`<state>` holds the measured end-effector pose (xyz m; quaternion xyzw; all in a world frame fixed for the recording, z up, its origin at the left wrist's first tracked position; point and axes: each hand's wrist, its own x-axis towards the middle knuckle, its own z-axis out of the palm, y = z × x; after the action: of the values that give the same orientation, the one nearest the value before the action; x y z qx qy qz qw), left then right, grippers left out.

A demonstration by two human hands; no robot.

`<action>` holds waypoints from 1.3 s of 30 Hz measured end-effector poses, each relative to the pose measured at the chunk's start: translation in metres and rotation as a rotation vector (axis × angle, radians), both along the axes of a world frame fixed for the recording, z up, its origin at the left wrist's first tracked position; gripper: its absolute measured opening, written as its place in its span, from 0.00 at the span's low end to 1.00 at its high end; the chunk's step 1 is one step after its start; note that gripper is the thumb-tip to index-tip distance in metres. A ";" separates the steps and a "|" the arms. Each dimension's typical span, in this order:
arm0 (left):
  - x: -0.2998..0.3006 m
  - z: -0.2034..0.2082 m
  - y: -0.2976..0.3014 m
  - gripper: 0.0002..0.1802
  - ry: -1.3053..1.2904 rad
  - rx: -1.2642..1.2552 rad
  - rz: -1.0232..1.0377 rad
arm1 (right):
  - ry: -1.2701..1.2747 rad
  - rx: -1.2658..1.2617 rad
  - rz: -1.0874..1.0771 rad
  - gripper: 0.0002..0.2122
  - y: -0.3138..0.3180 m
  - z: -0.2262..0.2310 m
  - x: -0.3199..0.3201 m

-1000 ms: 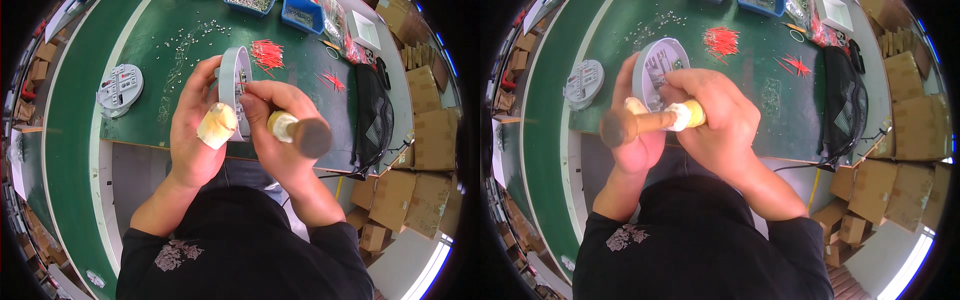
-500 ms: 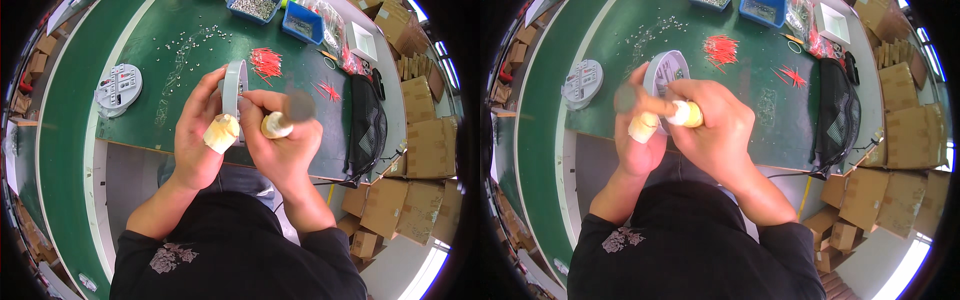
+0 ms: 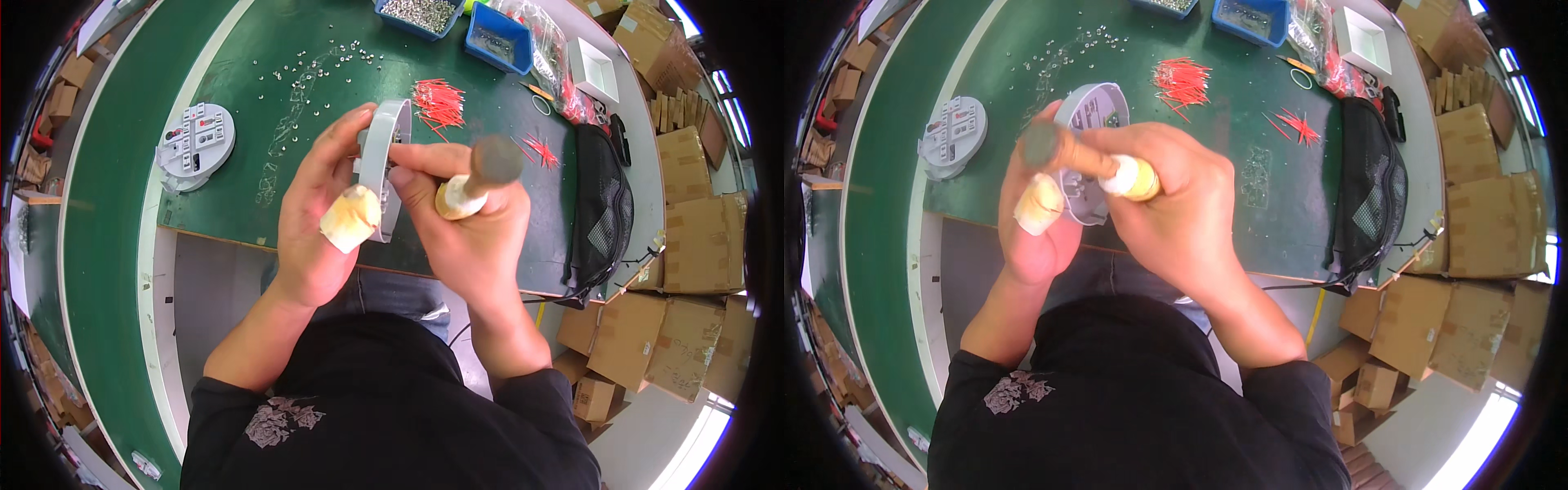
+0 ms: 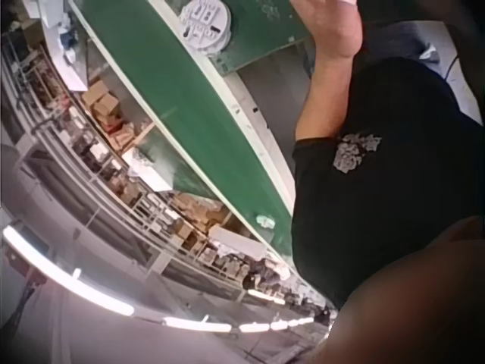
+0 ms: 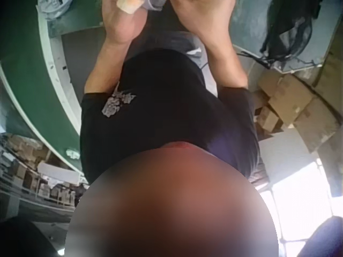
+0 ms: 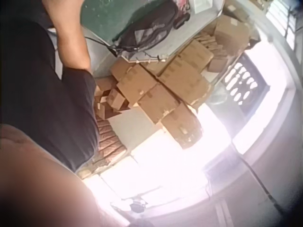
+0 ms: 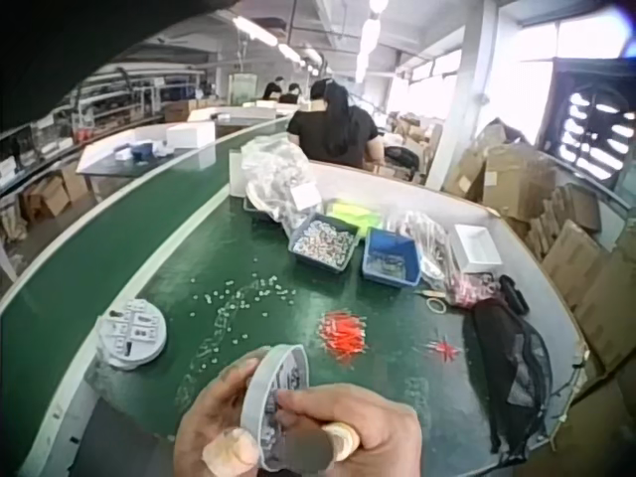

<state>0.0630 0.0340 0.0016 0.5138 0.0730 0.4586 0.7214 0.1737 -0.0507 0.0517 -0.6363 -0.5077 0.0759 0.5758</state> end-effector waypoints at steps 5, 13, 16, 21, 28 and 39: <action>-0.015 -0.006 0.008 0.25 0.048 -0.150 -0.104 | 0.242 -0.256 0.038 0.05 -0.002 0.019 0.006; -0.022 -0.027 0.024 0.23 -0.285 -0.414 -0.421 | 0.327 -0.355 0.142 0.06 0.004 0.019 0.012; -0.021 -0.029 0.024 0.22 -0.248 -0.343 -0.316 | 0.286 -0.369 0.131 0.06 0.005 0.019 0.009; -0.021 -0.010 0.014 0.17 -0.038 -0.333 -0.063 | 0.288 -0.438 0.211 0.08 0.015 0.011 0.020; -0.029 -0.028 0.022 0.18 -0.107 -0.410 -0.099 | 0.251 -0.577 0.249 0.07 0.026 0.014 0.017; -0.046 0.006 0.031 0.21 -0.148 -0.714 -0.055 | 0.053 -0.537 0.090 0.10 0.012 0.009 0.058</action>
<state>0.0171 0.0650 0.0078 0.1967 0.1622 0.4205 0.8708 0.2317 -0.0391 0.0609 -0.7409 -0.4820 0.2500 0.3954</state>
